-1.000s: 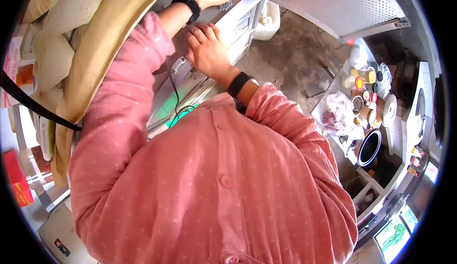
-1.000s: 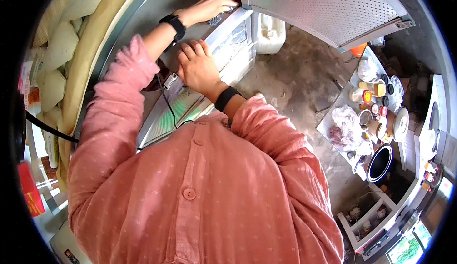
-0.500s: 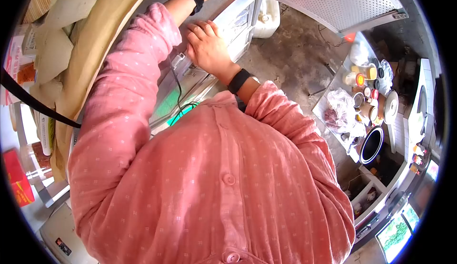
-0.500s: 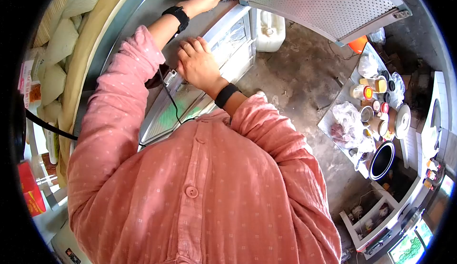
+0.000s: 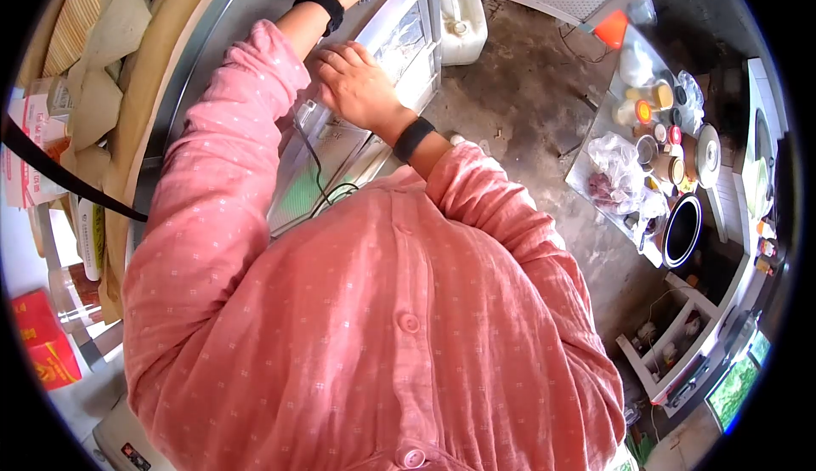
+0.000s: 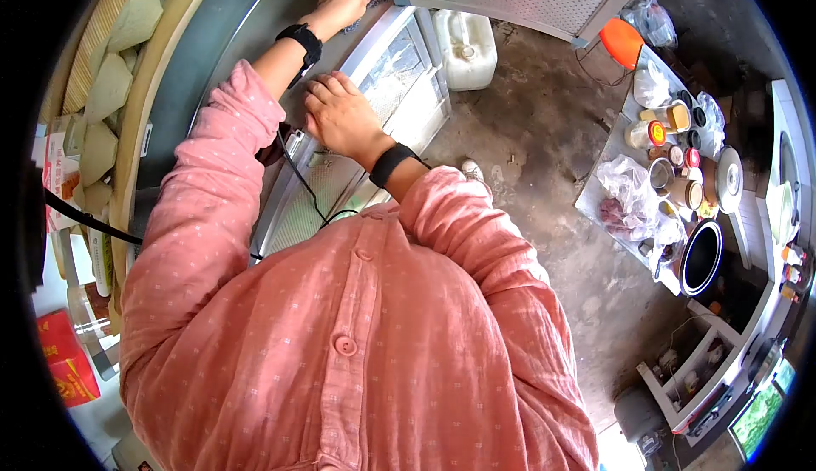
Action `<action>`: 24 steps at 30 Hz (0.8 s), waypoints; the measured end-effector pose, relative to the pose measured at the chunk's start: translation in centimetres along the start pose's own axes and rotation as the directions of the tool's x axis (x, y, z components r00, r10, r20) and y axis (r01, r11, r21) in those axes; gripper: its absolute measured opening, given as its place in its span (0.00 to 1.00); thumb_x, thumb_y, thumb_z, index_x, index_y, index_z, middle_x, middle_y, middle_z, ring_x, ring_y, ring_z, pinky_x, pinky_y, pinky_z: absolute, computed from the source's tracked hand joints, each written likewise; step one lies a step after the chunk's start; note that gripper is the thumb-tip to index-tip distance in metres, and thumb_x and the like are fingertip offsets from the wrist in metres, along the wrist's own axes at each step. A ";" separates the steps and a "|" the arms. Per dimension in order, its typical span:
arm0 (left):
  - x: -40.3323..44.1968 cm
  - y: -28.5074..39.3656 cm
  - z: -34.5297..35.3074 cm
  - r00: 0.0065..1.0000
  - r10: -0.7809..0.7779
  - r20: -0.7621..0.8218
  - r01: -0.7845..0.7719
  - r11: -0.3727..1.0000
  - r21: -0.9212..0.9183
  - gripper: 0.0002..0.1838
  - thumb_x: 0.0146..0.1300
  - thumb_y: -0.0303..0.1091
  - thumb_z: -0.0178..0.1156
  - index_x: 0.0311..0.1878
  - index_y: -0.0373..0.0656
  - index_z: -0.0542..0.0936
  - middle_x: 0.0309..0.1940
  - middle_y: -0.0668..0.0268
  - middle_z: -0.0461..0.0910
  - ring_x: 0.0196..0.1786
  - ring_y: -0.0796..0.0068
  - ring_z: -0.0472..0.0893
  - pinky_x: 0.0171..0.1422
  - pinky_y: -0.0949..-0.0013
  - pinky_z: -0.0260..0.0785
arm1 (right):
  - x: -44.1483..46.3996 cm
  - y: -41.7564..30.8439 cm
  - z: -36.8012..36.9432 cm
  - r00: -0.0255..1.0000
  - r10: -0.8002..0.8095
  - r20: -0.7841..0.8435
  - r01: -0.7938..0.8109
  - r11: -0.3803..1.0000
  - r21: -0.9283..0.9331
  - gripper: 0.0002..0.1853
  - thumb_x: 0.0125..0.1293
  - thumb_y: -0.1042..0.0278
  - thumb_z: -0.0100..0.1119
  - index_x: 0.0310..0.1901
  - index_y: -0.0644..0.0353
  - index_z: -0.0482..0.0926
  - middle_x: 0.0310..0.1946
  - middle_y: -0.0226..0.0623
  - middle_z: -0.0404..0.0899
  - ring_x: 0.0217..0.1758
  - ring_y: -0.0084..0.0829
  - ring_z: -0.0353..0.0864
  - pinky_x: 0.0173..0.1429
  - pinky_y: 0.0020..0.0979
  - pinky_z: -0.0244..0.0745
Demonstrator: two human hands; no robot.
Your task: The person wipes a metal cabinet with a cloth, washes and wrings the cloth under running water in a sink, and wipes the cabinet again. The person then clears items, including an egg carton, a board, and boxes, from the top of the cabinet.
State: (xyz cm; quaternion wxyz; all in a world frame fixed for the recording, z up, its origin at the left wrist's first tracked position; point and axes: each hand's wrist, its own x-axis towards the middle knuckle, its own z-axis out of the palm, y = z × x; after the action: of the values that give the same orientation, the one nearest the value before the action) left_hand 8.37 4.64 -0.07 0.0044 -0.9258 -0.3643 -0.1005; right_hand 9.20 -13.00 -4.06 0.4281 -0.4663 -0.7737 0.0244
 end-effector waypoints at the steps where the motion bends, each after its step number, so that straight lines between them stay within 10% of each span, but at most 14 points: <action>1: 0.0 0.1 -0.3 0.999 -0.024 0.045 0.024 1.000 0.001 0.13 0.53 0.28 0.49 0.38 0.50 0.80 0.40 0.60 0.76 0.46 0.60 0.74 0.48 0.61 0.67 | -0.1 0.0 0.0 1.000 0.003 -0.005 -0.003 1.000 -0.002 0.15 0.52 0.62 0.49 0.38 0.62 0.74 0.44 0.38 0.71 0.54 0.34 0.64 0.64 0.36 0.52; 12: 0.7 -5.9 3.2 0.997 -0.073 -0.026 0.074 0.997 0.016 0.15 0.48 0.22 0.48 0.40 0.40 0.78 0.42 0.52 0.74 0.46 0.52 0.72 0.50 0.60 0.65 | 0.3 -0.7 -0.4 0.998 0.053 0.021 -0.053 0.999 -0.011 0.17 0.50 0.63 0.51 0.40 0.63 0.72 0.46 0.40 0.70 0.54 0.37 0.64 0.62 0.38 0.52; 14: 0.1 -5.2 4.7 0.971 0.148 -0.189 -0.170 0.980 -0.104 0.15 0.45 0.21 0.48 0.38 0.38 0.78 0.39 0.54 0.74 0.44 0.52 0.73 0.49 0.60 0.65 | 0.1 -0.6 0.0 0.999 0.043 0.004 -0.043 0.999 -0.027 0.16 0.50 0.63 0.50 0.39 0.63 0.72 0.44 0.40 0.70 0.53 0.37 0.64 0.62 0.38 0.52; 24: -0.5 -4.5 3.0 1.000 0.021 0.011 -0.021 0.998 -0.058 0.20 0.50 0.20 0.46 0.45 0.48 0.77 0.48 0.64 0.72 0.53 0.65 0.70 0.51 0.53 0.59 | 0.1 -0.5 -0.6 0.999 0.006 0.033 -0.006 1.000 -0.017 0.17 0.50 0.64 0.50 0.41 0.62 0.72 0.45 0.41 0.70 0.53 0.39 0.64 0.61 0.40 0.53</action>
State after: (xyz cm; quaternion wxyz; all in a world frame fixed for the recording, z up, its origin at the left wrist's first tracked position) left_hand 5.56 7.86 -3.38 -0.0233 -0.9299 -0.3516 -0.1057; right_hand 9.20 -13.47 -3.42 0.4111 -0.4717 -0.7796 0.0271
